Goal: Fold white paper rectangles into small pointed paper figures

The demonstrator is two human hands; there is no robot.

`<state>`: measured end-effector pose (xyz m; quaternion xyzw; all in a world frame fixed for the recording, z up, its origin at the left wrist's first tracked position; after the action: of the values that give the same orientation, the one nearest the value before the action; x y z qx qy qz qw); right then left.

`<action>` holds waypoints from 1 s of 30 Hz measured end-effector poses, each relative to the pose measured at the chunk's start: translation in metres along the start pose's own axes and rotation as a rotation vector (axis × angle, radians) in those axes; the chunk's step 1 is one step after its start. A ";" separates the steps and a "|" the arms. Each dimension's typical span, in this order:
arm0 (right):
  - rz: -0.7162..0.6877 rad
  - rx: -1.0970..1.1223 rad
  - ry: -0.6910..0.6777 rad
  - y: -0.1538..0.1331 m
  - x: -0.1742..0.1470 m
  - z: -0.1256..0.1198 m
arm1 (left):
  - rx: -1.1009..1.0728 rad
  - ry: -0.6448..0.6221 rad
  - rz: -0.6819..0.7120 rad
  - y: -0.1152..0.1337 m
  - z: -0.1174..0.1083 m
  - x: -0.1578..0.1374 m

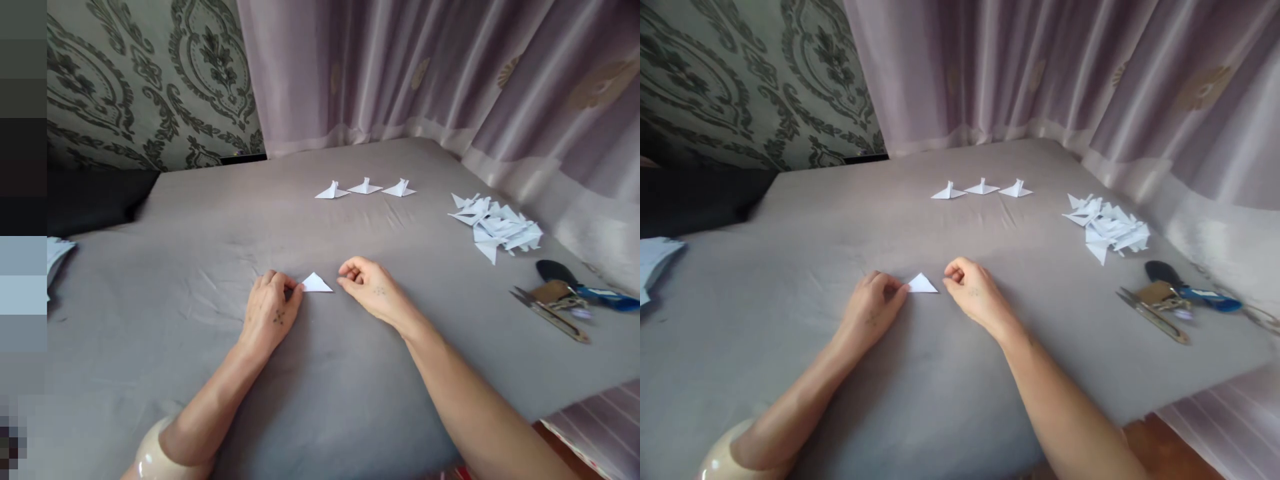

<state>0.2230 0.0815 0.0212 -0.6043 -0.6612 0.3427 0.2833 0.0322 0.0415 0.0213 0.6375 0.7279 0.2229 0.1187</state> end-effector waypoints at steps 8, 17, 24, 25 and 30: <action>-0.431 0.032 0.006 -0.044 -0.022 0.024 | 0.015 0.044 0.048 -0.003 0.003 -0.001; -0.565 -0.291 -0.010 -0.050 -0.038 0.035 | -0.005 0.088 -0.088 -0.014 0.002 0.001; -0.620 -0.512 -0.062 -0.056 -0.049 0.043 | -0.158 0.038 -0.081 -0.020 0.002 0.008; -0.623 -0.532 -0.066 -0.057 -0.049 0.043 | -0.187 0.044 -0.073 -0.022 0.001 0.008; -0.654 -0.613 -0.086 -0.060 -0.052 0.046 | -0.329 0.112 -0.105 -0.033 -0.005 0.008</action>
<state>0.1560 0.0225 0.0436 -0.4046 -0.8997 0.0482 0.1568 -0.0001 0.0460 0.0109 0.5571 0.7194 0.3677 0.1922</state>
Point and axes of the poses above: each hand's wrist, its own x-axis towards the middle knuckle, its own z-axis out of the palm, y = z × x, the point moved 6 cm from there along x, towards the middle knuckle, and after that the axes turned 9 degrees about y, right-handed, at the moved point
